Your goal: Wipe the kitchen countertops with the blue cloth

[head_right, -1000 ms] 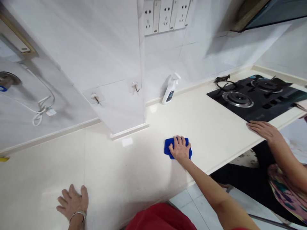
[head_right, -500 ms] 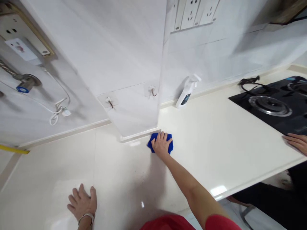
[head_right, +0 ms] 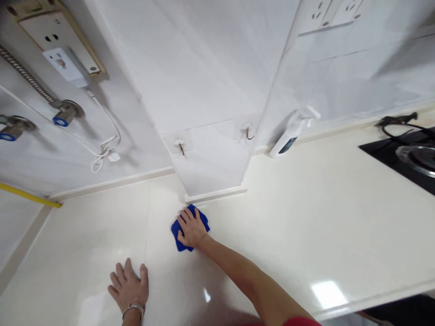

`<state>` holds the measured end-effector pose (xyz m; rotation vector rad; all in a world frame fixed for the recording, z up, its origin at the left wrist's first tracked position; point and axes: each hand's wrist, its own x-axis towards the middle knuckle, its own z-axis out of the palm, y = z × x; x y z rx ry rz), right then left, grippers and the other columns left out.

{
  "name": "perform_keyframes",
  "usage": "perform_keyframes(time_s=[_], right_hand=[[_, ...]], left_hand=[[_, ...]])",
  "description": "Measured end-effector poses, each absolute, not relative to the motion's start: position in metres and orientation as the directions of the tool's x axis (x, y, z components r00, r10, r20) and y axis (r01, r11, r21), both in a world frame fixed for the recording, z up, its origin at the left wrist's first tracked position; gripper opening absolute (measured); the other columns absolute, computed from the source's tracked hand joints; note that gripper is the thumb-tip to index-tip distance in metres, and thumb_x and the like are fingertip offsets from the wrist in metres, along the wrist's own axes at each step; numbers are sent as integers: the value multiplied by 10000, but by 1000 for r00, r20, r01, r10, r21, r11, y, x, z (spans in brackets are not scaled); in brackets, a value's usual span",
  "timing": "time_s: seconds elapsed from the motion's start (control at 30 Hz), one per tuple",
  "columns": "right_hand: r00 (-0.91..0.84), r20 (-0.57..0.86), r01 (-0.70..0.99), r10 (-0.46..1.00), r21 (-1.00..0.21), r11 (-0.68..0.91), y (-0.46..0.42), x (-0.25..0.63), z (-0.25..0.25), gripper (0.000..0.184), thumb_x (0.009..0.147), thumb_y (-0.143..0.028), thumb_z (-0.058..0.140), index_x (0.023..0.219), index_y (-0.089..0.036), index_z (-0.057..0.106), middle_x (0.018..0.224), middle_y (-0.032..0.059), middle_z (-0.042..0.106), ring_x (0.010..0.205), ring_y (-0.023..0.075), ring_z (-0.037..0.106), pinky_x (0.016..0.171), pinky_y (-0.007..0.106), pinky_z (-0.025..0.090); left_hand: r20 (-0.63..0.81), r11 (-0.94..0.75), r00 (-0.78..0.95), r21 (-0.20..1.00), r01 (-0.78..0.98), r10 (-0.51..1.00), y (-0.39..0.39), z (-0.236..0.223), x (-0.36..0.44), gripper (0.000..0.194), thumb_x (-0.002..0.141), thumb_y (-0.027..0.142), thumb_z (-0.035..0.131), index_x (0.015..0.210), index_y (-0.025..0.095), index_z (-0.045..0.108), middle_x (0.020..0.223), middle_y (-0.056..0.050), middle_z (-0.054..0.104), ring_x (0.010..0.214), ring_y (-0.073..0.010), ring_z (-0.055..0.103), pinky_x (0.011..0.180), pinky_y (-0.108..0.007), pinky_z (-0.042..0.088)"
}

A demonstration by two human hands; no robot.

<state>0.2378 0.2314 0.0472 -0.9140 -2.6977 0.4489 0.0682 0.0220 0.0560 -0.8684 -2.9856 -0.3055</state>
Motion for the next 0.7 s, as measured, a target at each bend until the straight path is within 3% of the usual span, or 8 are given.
perform_keyframes(time_s=[0.1,0.2,0.43,0.7], right_hand=[[-868,195,362,457,-381,851,239,219,44,589,885,-399,457,1422,-157,484,1510,137,462,1466,315,246,1207,610,106],[-888,200,320,413,-376,870,253,195,44,542,926,-391,409,1413,-168,492,1510,121,465,1477,297,231,1214,603,97],[-707,123,631,696,-334,700,287,129,49,544,961,-368,325,1427,-127,469,1544,158,408,1490,357,177,1188,650,108],[-623,51,741,781,-281,610,346,93,50,549,966,-372,268,1446,-164,437,1573,147,364,1490,340,177,1172,644,111]], left_hand=[[72,832,-851,183,525,521,21,53,68,743,918,558,217,1481,106,388,1622,-212,284,1526,-400,155,1226,-620,136],[81,830,-849,181,528,523,19,48,67,730,921,551,237,1479,107,394,1620,-210,292,1528,-397,151,1227,-621,137],[98,831,-848,167,530,521,15,44,66,701,928,524,251,1471,112,415,1613,-204,314,1528,-391,162,1230,-619,146],[146,820,-833,148,552,534,12,32,64,664,934,504,298,1475,136,407,1618,-191,312,1543,-356,125,1233,-614,149]])
